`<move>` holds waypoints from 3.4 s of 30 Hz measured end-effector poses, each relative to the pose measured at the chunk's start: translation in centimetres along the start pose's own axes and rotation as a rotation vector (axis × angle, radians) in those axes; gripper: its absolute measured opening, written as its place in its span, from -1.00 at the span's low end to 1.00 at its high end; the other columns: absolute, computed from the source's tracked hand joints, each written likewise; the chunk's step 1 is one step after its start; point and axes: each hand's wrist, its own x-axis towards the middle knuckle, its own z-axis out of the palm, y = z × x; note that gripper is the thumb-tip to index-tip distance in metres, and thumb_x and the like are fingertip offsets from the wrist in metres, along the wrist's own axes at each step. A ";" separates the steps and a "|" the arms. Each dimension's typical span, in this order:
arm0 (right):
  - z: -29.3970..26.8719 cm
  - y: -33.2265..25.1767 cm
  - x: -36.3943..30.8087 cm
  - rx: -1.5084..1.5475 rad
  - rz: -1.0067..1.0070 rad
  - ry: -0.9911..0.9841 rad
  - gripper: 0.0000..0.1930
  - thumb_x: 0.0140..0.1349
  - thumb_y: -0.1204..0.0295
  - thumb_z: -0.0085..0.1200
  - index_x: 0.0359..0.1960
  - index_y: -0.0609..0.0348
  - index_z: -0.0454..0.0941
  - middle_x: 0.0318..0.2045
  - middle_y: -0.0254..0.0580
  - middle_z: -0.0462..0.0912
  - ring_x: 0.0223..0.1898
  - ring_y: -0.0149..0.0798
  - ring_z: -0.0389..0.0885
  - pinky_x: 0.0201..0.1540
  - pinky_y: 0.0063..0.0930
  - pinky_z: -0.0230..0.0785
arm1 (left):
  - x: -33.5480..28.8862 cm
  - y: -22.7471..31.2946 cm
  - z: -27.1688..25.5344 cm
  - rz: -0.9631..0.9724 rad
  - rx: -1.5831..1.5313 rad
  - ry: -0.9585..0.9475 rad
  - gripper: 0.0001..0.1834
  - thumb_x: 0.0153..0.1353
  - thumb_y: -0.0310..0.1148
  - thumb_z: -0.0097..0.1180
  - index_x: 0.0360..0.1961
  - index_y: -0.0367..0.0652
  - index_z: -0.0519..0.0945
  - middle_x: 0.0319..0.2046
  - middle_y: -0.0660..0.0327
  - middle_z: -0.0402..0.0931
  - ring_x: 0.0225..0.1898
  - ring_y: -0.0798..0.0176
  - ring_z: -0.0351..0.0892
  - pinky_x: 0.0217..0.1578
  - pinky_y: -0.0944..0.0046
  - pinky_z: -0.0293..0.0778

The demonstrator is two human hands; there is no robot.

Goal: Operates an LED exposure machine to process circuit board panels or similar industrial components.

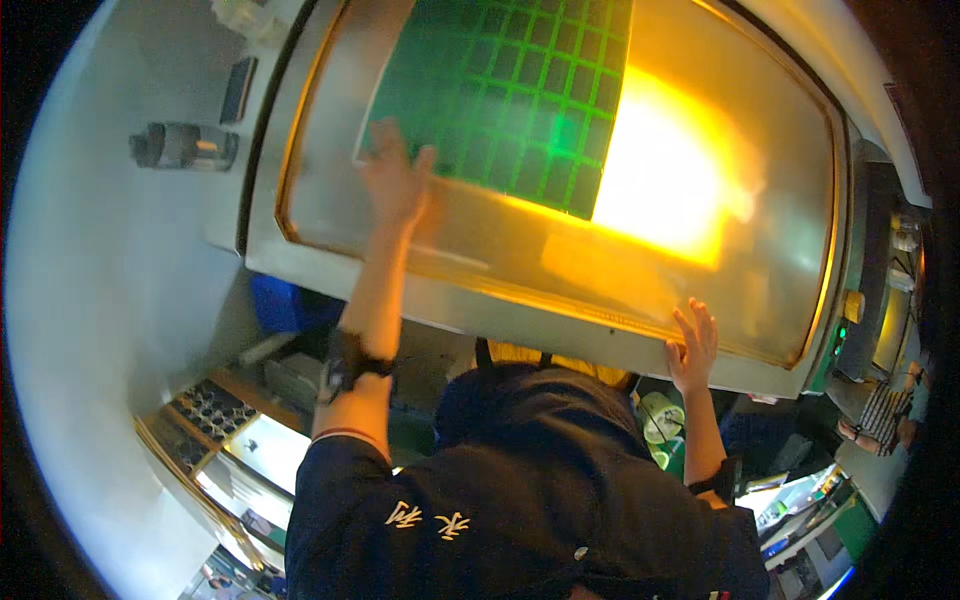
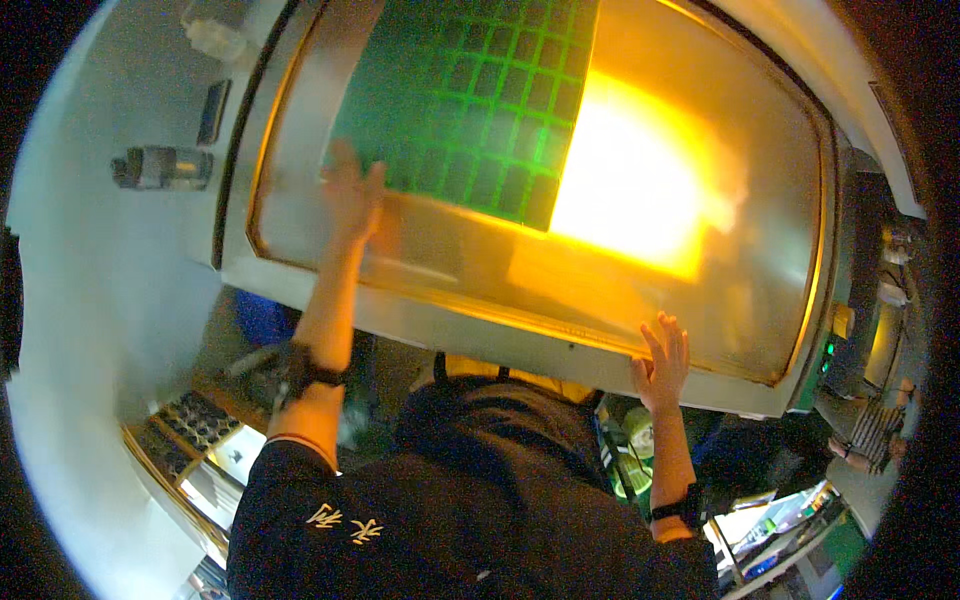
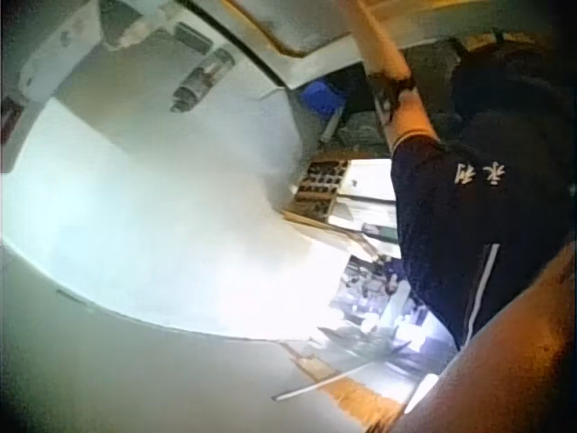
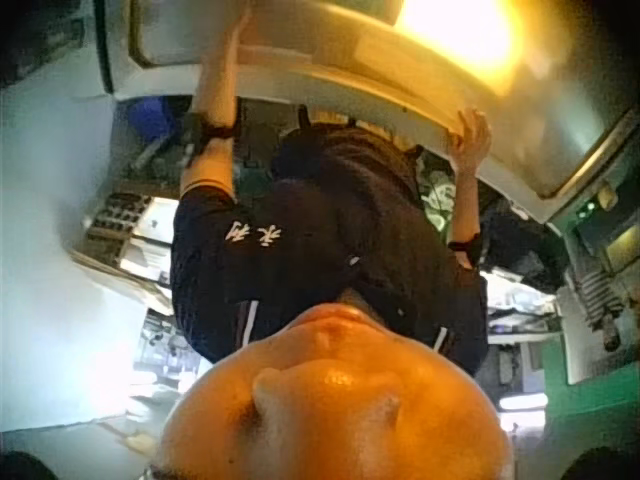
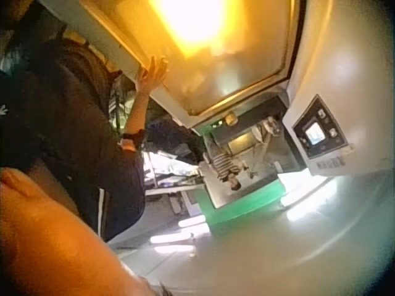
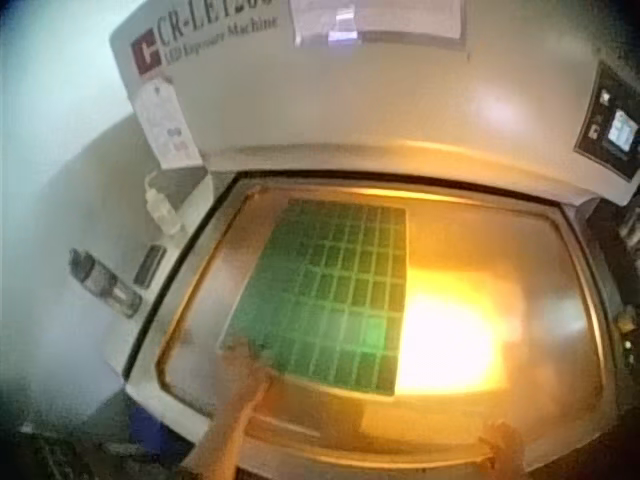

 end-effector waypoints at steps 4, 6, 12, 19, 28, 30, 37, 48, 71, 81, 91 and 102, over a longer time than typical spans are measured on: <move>-0.1 0.4 -1.4 -0.007 0.053 -0.025 -0.48 0.33 -0.06 -0.15 0.15 -0.06 0.49 0.30 -0.05 0.33 0.36 0.08 0.18 0.36 0.13 -0.06 | 2.9 8.7 2.1 -0.102 0.202 0.020 -0.15 0.25 0.36 -0.27 0.46 0.17 0.04 0.47 0.11 -0.15 0.40 -0.51 -0.30 0.31 -0.45 -0.35; -0.3 0.9 -1.3 -0.014 0.083 -0.025 -0.48 0.32 -0.08 -0.15 0.14 -0.06 0.50 0.29 -0.05 0.33 0.36 0.08 0.19 0.36 0.13 -0.06 | 3.1 9.4 1.8 -0.095 0.210 -0.002 -0.15 0.25 0.37 -0.30 0.46 0.17 0.04 0.48 0.13 -0.16 0.40 -0.50 -0.30 0.31 -0.46 -0.34; -0.7 0.2 -0.3 0.071 0.098 -0.012 -0.52 0.23 0.00 0.00 0.11 -0.08 0.52 0.32 -0.11 0.30 0.38 0.03 0.17 0.39 0.12 -0.12 | 4.0 8.7 1.2 -0.111 0.200 -0.029 -0.15 0.25 0.36 -0.30 0.45 0.14 0.06 0.48 0.12 -0.17 0.40 -0.50 -0.25 0.31 -0.46 -0.29; 0.5 1.9 4.7 0.088 -0.032 0.184 -0.56 0.20 0.13 0.12 0.10 -0.08 0.51 0.30 -0.18 0.35 0.35 -0.03 0.24 0.34 0.10 0.01 | -0.7 10.7 2.2 0.131 -0.543 -0.289 -0.26 0.20 -0.07 0.16 0.31 -0.23 0.26 0.23 -0.14 0.32 0.31 -0.11 0.21 0.31 0.05 0.14; 1.4 8.8 19.2 -0.041 -0.102 0.245 -0.58 0.27 0.15 0.07 0.13 -0.06 0.47 0.29 -0.21 0.35 0.32 -0.08 0.28 0.31 -0.03 0.11 | -29.2 16.1 -6.4 -0.063 -1.525 -1.026 -0.56 0.35 -0.25 0.00 0.19 -0.23 0.46 0.26 0.09 0.37 0.24 0.12 0.35 0.30 0.15 0.15; 1.0 10.2 22.4 -0.066 -0.062 0.194 -0.58 0.30 0.09 0.01 0.12 -0.03 0.48 0.29 -0.16 0.35 0.32 -0.07 0.26 0.31 -0.08 0.12 | -31.0 15.0 -8.8 -0.188 -1.313 -0.977 -0.55 0.34 -0.15 0.03 0.12 -0.22 0.53 0.16 0.08 0.46 0.19 0.17 0.40 0.24 0.24 0.24; 3.4 20.9 35.2 -0.055 -0.115 0.389 -0.53 0.30 0.10 0.02 0.14 0.10 0.46 0.20 -0.02 0.43 0.24 0.05 0.36 0.30 -0.13 0.17 | -36.0 13.0 -14.3 -0.305 -0.927 -0.897 -0.52 0.18 -0.05 0.24 0.02 -0.13 0.59 -0.29 0.24 0.61 -0.22 0.29 0.55 -0.14 0.27 0.43; 10.8 4.1 22.8 0.349 -0.304 0.235 -0.40 0.12 0.38 0.22 0.23 0.17 0.35 0.30 0.08 0.24 0.35 0.10 0.14 0.37 -0.02 0.03 | -33.4 0.7 -15.5 -0.318 -0.480 -0.383 -0.75 -0.01 -0.27 0.24 -0.28 -0.08 0.67 -0.34 0.13 0.63 -0.27 0.03 0.63 -0.27 0.12 0.50; 9.9 -23.0 4.1 0.194 0.433 -0.500 -0.38 -0.03 -0.11 0.27 -0.21 0.27 0.63 -0.35 0.19 0.67 -0.21 0.17 0.64 -0.16 -0.04 0.45 | -23.2 -27.2 -5.8 0.090 -0.128 -0.867 -0.34 0.18 -0.11 0.07 0.31 -0.07 0.32 0.28 0.11 0.31 0.19 -0.03 0.40 0.16 0.07 0.36; -12.6 -32.3 1.5 -0.194 0.528 -0.178 -0.43 0.11 -0.14 0.15 -0.28 0.23 0.59 -0.35 0.10 0.64 -0.23 0.21 0.61 -0.18 -0.06 0.43 | -14.0 -6.5 -12.8 0.268 -1.481 -1.031 -0.22 0.19 -0.11 0.21 0.30 -0.37 0.24 0.08 -0.07 0.47 0.02 0.13 0.50 0.01 0.16 0.43; -12.1 -27.1 -0.1 -0.083 0.229 1.176 -0.21 0.31 -0.04 -0.01 0.36 0.28 0.02 0.36 0.17 0.12 0.39 0.11 0.06 0.41 -0.01 -0.20 | -8.0 4.6 -26.0 -0.196 -2.254 -0.461 -0.41 0.21 -0.33 0.05 0.28 -0.16 0.28 0.13 0.07 0.43 0.19 0.05 0.40 0.25 0.03 0.27; 7.3 -1.0 4.4 0.562 0.681 0.444 -0.11 0.12 0.05 0.27 0.33 0.32 0.10 0.28 0.30 0.21 0.34 0.18 0.14 0.36 -0.10 0.04 | -4.0 11.0 -33.3 -0.213 -2.003 0.104 -0.41 0.16 -0.19 0.07 0.17 -0.29 0.34 0.16 -0.05 0.34 0.21 -0.09 0.30 0.17 -0.18 0.27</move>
